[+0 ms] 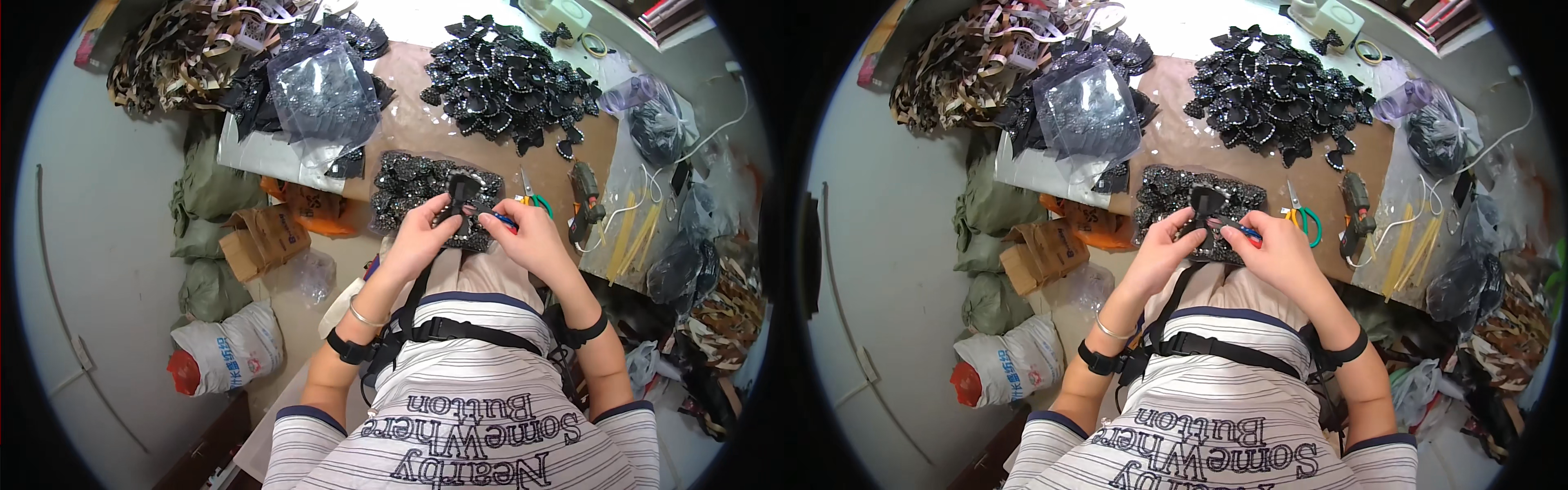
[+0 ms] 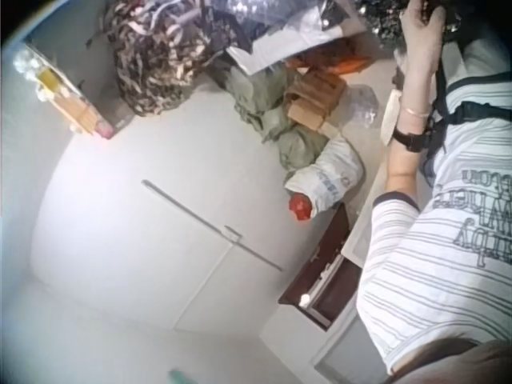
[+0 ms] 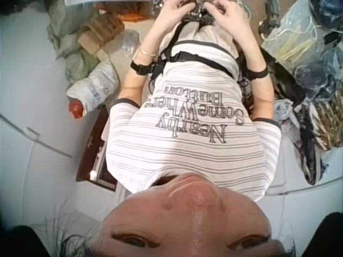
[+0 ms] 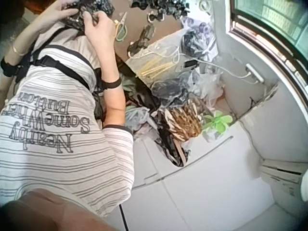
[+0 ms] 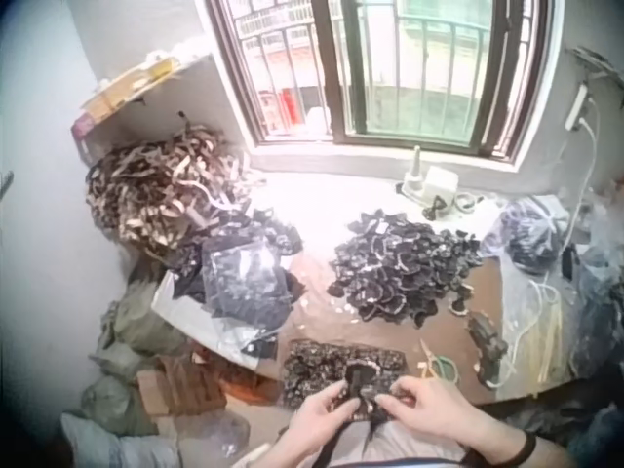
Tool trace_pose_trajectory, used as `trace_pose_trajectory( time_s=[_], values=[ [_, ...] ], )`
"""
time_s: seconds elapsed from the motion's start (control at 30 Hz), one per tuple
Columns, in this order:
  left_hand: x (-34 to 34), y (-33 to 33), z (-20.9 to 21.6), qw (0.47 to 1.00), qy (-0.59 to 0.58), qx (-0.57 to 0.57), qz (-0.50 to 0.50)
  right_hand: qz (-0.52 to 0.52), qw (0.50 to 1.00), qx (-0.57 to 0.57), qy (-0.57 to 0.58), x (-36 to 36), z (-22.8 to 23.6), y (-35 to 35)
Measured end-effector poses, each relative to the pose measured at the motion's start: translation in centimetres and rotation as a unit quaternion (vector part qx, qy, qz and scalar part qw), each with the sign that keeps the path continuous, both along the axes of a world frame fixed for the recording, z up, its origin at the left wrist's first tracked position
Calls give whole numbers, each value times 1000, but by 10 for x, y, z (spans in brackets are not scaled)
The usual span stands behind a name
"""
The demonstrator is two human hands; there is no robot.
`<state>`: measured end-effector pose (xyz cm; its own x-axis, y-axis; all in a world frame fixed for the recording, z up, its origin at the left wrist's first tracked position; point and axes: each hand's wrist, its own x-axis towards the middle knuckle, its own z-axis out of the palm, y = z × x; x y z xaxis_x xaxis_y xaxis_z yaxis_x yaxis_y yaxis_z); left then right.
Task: The person trims the edges of black sequined bows using yellow-handled scissors. They handle the bows one at a time, cutting small pieces from the edges and placing the finished items on a pile on the table.
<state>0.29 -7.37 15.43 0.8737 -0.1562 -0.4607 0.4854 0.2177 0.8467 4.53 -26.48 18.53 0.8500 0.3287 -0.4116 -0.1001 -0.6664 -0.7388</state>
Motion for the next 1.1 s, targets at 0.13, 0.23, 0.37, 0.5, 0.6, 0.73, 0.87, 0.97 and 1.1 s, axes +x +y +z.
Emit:
trace_pose_trajectory(
  time_s=[0.13, 0.23, 0.37, 0.5, 0.6, 0.73, 0.87, 0.97, 1.1],
  values=[
    [-7, -4, -7, 997, -49, 60, 5, 28, 998, -28, -56, 2, 8, -1],
    [-13, -7, -18, 986, -99, 134, -15, 42, 997, -26, -61, 4, 9, -2],
    [-8, -7, -1, 999, -23, -28, -13, 54, 998, 40, -3, 11, 5, -10],
    [-5, -4, 13, 991, 44, -126, -23, 74, 996, 56, -15, 14, 7, -16],
    [-5, -6, 14, 996, 15, -77, -49, 96, 993, 54, -39, 16, 7, -13],
    [-1, -4, 16, 994, 7, -91, -62, 73, 993, 89, -6, 19, 5, -12],
    [4, -4, 25, 995, 6, -73, -74, 69, 993, 96, -2, 21, 2, -16],
    [8, -4, 24, 994, -7, -75, -85, 37, 991, 127, 35, 19, -8, -20],
    [8, -5, 28, 996, 15, -41, -73, 19, 975, 141, 171, 21, 3, -28]
  ],
)
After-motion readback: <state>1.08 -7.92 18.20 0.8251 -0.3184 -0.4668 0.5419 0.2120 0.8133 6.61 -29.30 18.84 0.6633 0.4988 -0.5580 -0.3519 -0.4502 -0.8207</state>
